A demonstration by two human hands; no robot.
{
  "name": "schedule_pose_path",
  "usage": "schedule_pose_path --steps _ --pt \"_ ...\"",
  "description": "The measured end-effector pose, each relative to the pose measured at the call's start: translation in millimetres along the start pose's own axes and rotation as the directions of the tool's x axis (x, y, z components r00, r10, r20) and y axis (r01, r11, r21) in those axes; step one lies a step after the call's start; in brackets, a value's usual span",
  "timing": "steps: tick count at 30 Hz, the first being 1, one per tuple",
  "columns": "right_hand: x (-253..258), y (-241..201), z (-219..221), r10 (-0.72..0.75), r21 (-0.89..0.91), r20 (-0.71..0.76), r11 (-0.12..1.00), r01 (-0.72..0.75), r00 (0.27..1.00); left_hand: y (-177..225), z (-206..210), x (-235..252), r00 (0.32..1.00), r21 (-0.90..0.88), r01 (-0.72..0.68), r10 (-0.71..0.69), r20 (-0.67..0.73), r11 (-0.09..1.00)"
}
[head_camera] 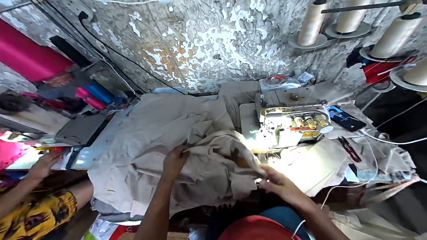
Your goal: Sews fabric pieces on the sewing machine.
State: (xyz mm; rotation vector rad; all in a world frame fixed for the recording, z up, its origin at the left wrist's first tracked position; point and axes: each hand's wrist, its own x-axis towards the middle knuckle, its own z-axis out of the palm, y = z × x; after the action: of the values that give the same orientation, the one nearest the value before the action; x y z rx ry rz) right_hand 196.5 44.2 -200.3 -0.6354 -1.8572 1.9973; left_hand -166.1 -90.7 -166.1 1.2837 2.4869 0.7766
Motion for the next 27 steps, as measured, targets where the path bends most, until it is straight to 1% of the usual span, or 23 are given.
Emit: schedule_pose_path --steps 1,2,3,5,6,8,10,12,13,15,16,17,18,19,21,23,25,27 --pt "-3 7 2 -0.004 -0.093 0.133 0.996 0.016 0.991 -9 6 -4 0.998 -0.093 0.046 -0.041 0.050 0.995" --pt "-4 14 1 0.008 -0.186 0.230 0.982 0.036 0.973 -13 11 -10 0.994 -0.190 0.087 -0.074 0.078 0.978" --pt "-3 19 0 0.029 -0.272 0.291 0.961 0.054 0.956 -16 13 -18 0.991 -0.285 0.119 -0.098 0.090 0.951" --pt "-1 21 -3 0.100 -0.395 0.354 0.917 0.052 0.930 -20 15 -35 0.991 -0.423 0.131 -0.106 0.082 0.897" --pt "0 20 -4 0.129 -0.422 0.370 0.906 0.043 0.920 -22 15 -45 0.994 -0.465 0.107 -0.093 0.052 0.879" --pt "3 16 -8 0.136 -0.409 0.371 0.912 0.030 0.918 -24 16 -61 0.996 -0.514 0.040 -0.075 -0.049 0.857" --pt "3 13 -11 0.095 -0.322 0.277 0.947 -0.001 0.956 -24 20 -73 0.985 -0.518 -0.002 -0.087 -0.148 0.856" --pt "3 8 -11 0.056 -0.253 0.090 0.967 -0.032 0.994 -25 26 -83 0.963 -0.471 -0.054 -0.079 -0.259 0.881" --pt "4 10 -11 0.007 -0.244 -0.004 0.970 -0.008 1.000 -26 28 -87 0.948 -0.425 -0.096 -0.048 -0.315 0.900" --pt "7 23 -12 -0.153 -0.272 -0.144 0.956 0.109 0.978 -23 33 -94 0.890 -0.267 -0.187 0.049 -0.453 0.945" --pt "8 29 -12 -0.211 -0.316 -0.195 0.938 0.142 0.958 -19 35 -99 0.849 -0.164 -0.215 0.101 -0.519 0.963" --pt "7 34 -12 -0.228 -0.362 -0.238 0.923 0.131 0.944 -14 37 -105 0.813 -0.067 -0.232 0.155 -0.562 0.970" --pt "6 37 -12 -0.224 -0.397 -0.274 0.912 0.102 0.935 -9 40 -111 0.796 0.000 -0.255 0.210 -0.567 0.967" --pt "7 38 -13 -0.222 -0.421 -0.302 0.904 0.079 0.927 -4 45 -115 0.799 0.043 -0.287 0.263 -0.541 0.957" --pt "9 40 -14 -0.265 -0.445 -0.339 0.890 0.094 0.903 2 61 -121 0.836 0.104 -0.329 0.341 -0.430 0.938" --pt "15 35 -10 -0.347 -0.458 -0.330 0.872 0.172 0.878 -2 81 -121 0.895 0.119 -0.292 0.315 -0.316 0.949" --pt "25 26 -3 -0.416 -0.490 -0.300 0.840 0.235 0.859 -9 94 -118 0.927 0.071 -0.222 0.233 -0.295 0.972" --pt "38 16 5 -0.434 -0.558 -0.257 0.796 0.235 0.864 -10 100 -115 0.934 0.030 -0.187 0.188 -0.304 0.982"
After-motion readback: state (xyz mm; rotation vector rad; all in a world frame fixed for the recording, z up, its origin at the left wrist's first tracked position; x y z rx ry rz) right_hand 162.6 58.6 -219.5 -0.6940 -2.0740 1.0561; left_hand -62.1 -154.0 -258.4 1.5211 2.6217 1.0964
